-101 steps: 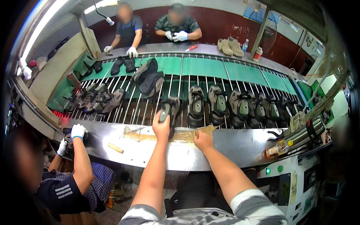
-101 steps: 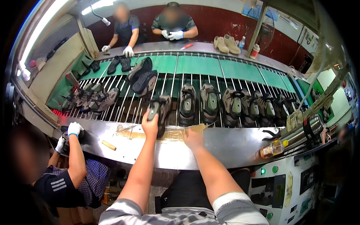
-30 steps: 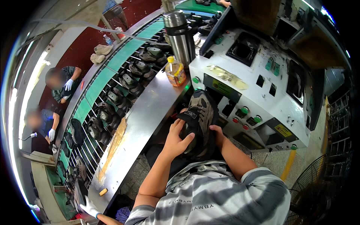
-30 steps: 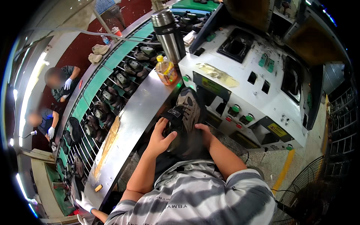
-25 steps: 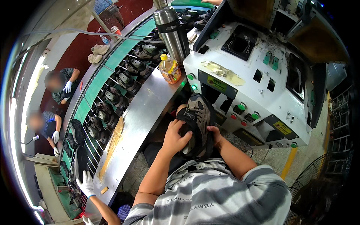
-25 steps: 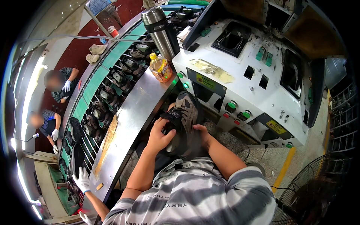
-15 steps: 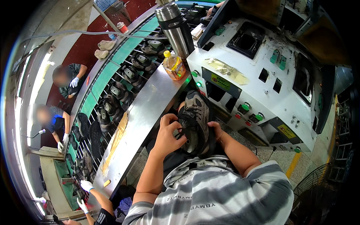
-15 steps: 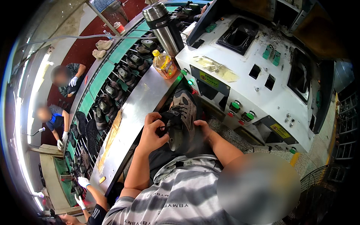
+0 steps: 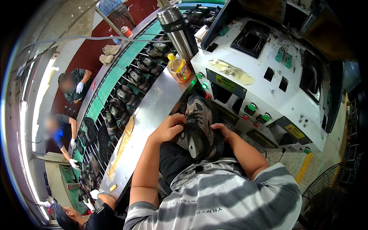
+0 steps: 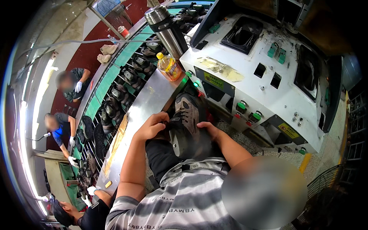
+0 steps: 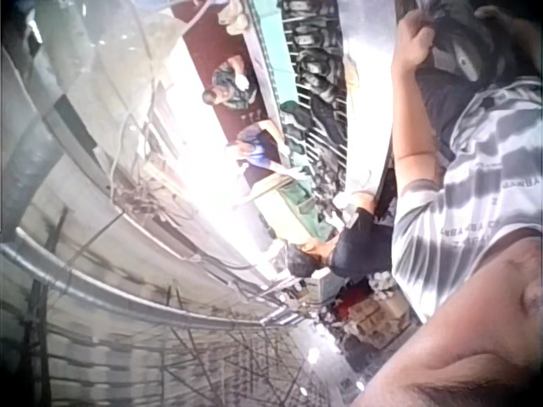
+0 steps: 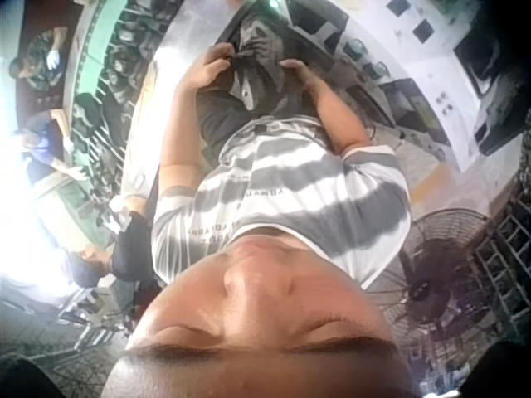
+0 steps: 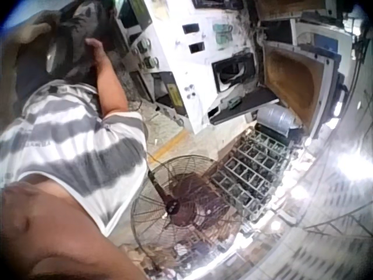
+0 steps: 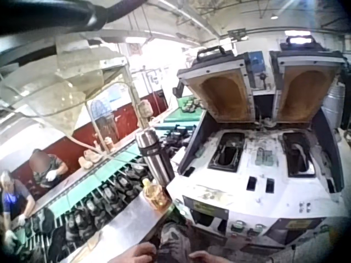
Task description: The person picks up shoes from a conveyor belt, places them into a machine for sole attachment, and then returns the shoes to the conveyor belt.
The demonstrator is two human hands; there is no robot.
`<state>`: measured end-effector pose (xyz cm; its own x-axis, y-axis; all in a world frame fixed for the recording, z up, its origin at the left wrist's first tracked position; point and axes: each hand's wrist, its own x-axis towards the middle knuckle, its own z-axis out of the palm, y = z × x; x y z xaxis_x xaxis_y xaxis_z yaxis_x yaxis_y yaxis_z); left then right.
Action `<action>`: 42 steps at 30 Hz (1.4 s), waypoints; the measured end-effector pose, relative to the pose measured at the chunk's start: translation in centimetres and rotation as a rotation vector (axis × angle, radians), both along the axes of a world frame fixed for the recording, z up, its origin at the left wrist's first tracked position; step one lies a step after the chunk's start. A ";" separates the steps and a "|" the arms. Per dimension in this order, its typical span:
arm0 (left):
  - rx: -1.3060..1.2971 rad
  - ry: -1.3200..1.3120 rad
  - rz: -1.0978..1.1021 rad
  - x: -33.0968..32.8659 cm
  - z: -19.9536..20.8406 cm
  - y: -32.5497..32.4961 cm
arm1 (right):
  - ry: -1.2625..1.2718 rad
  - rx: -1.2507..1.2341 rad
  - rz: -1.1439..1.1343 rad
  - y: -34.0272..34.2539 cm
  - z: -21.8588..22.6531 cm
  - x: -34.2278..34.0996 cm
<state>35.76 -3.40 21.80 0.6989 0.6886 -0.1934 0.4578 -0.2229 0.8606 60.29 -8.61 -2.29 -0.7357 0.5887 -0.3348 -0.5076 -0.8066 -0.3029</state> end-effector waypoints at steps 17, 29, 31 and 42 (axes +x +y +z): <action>-0.469 0.000 0.256 0.7 -3.6 6.7 | -0.066 -0.014 -0.136 -2.7 5.2 0.1; -0.270 -0.247 0.346 12.5 -21.9 2.6 | -0.024 0.211 -1.133 -12.1 20.0 17.3; 0.133 -0.099 0.092 14.6 -24.7 1.0 | -0.363 0.310 -1.390 -13.1 23.5 22.8; 0.143 0.120 0.124 16.8 -21.3 0.7 | -2.482 0.024 -0.980 1.3 34.8 47.8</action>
<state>52.57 -2.66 0.51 0.5853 0.7941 -0.1641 0.5864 -0.2748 0.7620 108.10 -7.26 32.50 0.8879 0.3587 0.2881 0.4600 -0.7019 -0.5438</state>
